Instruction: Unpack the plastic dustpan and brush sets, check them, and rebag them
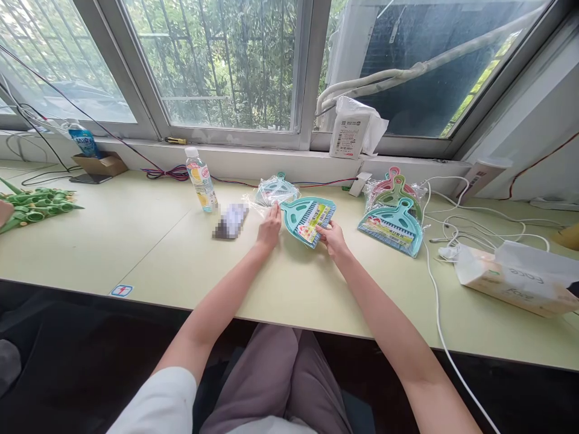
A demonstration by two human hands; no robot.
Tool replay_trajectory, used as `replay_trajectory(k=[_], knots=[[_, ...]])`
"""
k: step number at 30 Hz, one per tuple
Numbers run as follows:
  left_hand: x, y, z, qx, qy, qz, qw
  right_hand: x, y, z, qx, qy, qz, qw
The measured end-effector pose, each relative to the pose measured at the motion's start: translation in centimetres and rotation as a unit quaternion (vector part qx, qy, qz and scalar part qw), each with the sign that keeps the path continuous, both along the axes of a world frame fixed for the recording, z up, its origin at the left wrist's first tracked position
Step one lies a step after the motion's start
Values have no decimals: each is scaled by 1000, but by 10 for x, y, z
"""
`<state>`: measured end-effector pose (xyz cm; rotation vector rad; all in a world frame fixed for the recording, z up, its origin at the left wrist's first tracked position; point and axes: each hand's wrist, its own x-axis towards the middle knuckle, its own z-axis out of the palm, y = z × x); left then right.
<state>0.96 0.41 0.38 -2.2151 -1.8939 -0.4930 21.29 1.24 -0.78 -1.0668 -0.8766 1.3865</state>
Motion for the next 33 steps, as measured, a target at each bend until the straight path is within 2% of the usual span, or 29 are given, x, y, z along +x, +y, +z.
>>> replay_trajectory(k=[4,8,13,16,20,24,29,33], knots=[[4,-4,6,46,-16,-37,998,-4,-7,9,25,-2,-33,999],[14,-11,10,67,-37,-66,995,-3,-9,9,50,2,-61,997],[18,-7,0,65,-45,-30,996,-5,-11,3,21,25,-94,995],[12,-1,-4,64,-67,2,996,-6,-13,3,4,19,-64,998],[1,5,-2,90,-88,36,991,-12,-17,10,-13,-24,-9,1000],[-7,5,2,109,-88,60,988,-16,-24,22,-8,-30,-33,999],[-2,1,5,94,-80,48,991,-9,-23,21,14,-9,-109,994],[6,-2,3,72,-65,18,995,-5,-15,10,21,11,-98,995]])
